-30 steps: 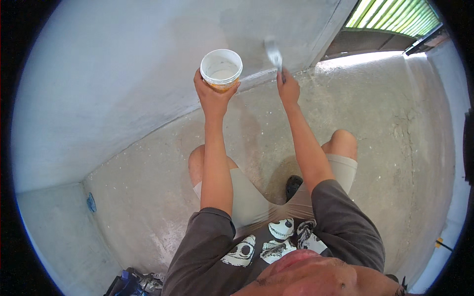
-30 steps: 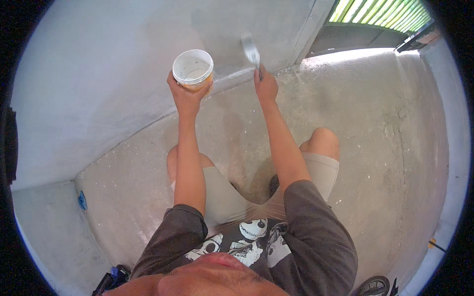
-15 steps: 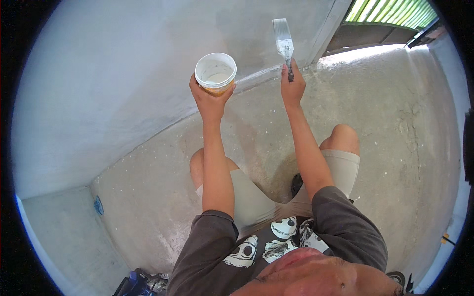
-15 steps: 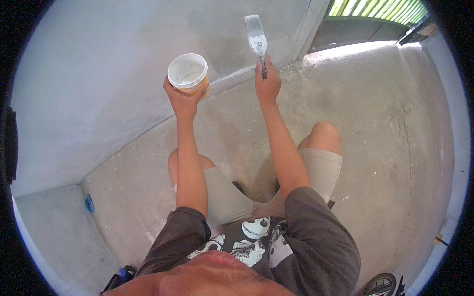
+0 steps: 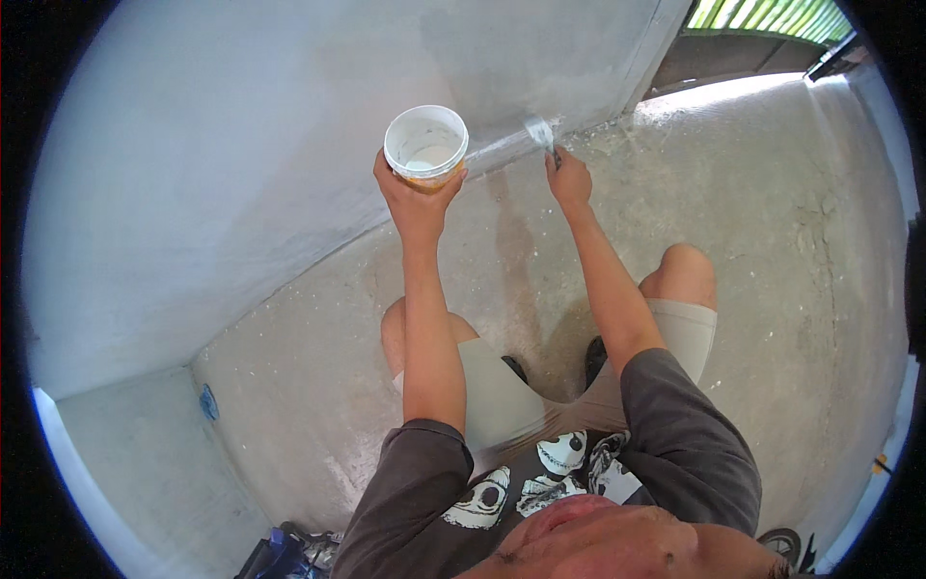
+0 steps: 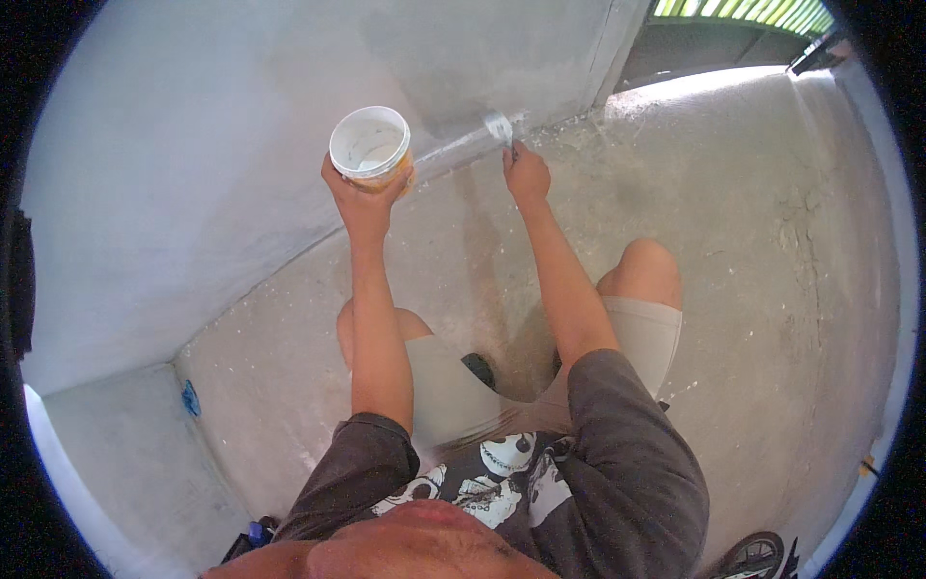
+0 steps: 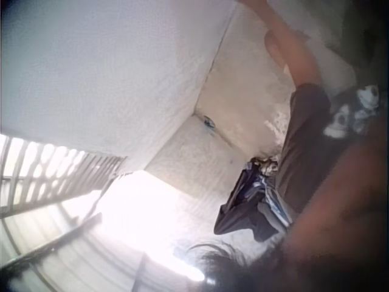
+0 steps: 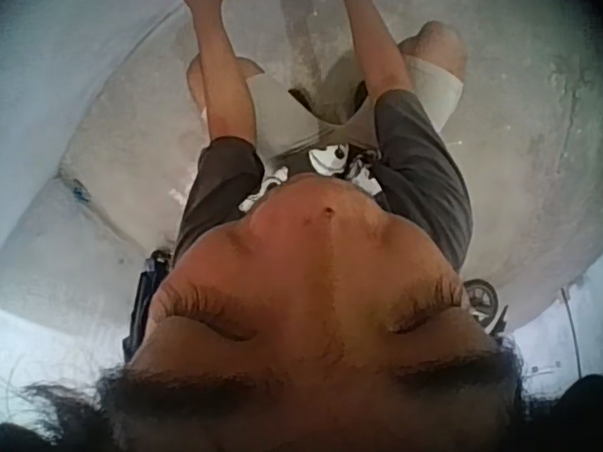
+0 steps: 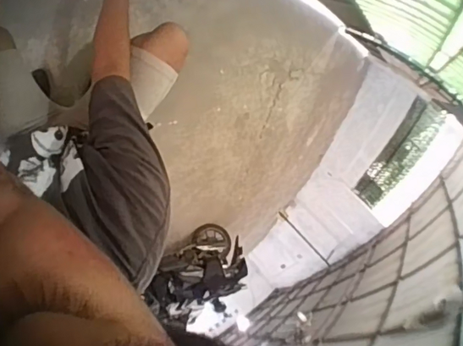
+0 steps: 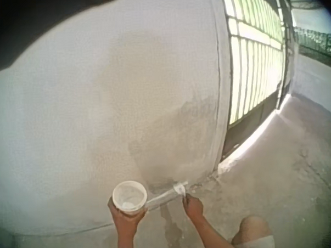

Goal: The person is painting a wall using a brush and paint from a small container.

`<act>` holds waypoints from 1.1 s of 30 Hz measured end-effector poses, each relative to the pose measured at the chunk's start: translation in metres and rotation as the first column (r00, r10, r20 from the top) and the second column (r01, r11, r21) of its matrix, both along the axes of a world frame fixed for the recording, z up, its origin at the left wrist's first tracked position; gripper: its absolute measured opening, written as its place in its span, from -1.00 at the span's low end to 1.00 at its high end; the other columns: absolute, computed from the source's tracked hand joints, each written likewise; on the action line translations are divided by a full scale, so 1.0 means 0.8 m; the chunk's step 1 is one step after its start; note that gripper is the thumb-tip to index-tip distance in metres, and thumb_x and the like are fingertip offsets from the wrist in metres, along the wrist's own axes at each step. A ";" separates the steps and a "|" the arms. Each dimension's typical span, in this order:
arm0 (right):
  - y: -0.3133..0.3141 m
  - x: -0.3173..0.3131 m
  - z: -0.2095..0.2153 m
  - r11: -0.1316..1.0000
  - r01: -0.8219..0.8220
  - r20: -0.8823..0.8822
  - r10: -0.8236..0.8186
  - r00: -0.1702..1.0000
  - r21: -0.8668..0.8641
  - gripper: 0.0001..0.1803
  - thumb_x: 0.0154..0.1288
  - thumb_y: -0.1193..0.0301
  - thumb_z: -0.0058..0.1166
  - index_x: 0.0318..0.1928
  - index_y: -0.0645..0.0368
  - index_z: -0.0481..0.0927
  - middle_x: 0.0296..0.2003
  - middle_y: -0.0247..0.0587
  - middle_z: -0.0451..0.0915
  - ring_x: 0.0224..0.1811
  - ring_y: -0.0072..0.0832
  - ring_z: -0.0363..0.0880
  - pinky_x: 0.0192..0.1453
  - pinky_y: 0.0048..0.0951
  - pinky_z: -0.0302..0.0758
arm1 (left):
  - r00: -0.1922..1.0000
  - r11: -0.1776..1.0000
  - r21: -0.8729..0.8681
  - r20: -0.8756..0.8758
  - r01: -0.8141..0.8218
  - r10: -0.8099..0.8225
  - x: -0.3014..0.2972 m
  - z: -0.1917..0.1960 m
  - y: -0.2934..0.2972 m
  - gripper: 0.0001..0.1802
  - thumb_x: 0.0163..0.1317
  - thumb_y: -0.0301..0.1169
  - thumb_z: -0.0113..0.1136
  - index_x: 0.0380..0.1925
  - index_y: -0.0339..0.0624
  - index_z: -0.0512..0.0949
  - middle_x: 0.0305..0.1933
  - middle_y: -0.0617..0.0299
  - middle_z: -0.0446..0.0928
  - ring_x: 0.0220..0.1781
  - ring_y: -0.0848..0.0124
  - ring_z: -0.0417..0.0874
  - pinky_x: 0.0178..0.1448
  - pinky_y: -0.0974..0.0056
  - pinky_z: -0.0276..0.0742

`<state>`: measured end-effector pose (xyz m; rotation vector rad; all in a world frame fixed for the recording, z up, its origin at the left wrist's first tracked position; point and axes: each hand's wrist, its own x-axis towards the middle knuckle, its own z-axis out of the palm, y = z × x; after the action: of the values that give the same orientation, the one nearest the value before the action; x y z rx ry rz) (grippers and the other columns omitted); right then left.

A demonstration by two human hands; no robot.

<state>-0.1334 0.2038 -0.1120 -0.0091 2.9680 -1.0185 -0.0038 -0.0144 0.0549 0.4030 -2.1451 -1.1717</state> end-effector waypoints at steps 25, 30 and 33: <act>0.017 -0.017 -0.021 0.978 -0.046 0.076 0.031 0.997 0.204 -0.65 0.39 0.08 0.16 -0.11 0.09 0.73 -0.22 0.05 0.76 -0.13 0.06 0.76 -0.05 0.04 0.68 | 0.998 0.996 0.073 -0.029 0.051 -0.049 -0.008 -0.012 0.003 0.22 -0.22 -0.29 0.79 0.41 -0.24 0.17 0.37 -0.01 0.31 0.43 0.06 0.38 0.48 0.00 0.35; 0.001 -0.033 0.019 0.973 -0.034 0.070 0.018 0.997 0.227 -0.67 0.34 0.13 0.20 -0.17 0.15 0.76 -0.18 0.07 0.77 -0.10 0.03 0.77 -0.04 0.00 0.69 | 0.998 0.996 0.073 -0.046 0.045 -0.042 -0.008 -0.016 0.002 0.22 -0.24 -0.30 0.79 0.41 -0.24 0.18 0.38 -0.01 0.31 0.43 0.03 0.38 0.49 -0.01 0.33; 0.001 -0.040 0.025 0.963 -0.046 0.122 0.014 0.992 0.266 -0.69 0.31 0.18 0.22 -0.21 0.17 0.77 -0.17 0.07 0.77 -0.08 0.02 0.78 -0.04 -0.03 0.70 | 0.998 0.995 0.084 -0.045 0.047 -0.043 -0.007 -0.017 0.003 0.23 -0.25 -0.29 0.79 0.42 -0.24 0.18 0.38 -0.01 0.31 0.44 0.03 0.37 0.50 -0.02 0.33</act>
<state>-0.1654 0.2045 -0.0917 0.0070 2.9570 -0.5832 -0.0097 -0.0117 0.0411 0.3651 -2.0823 -1.2885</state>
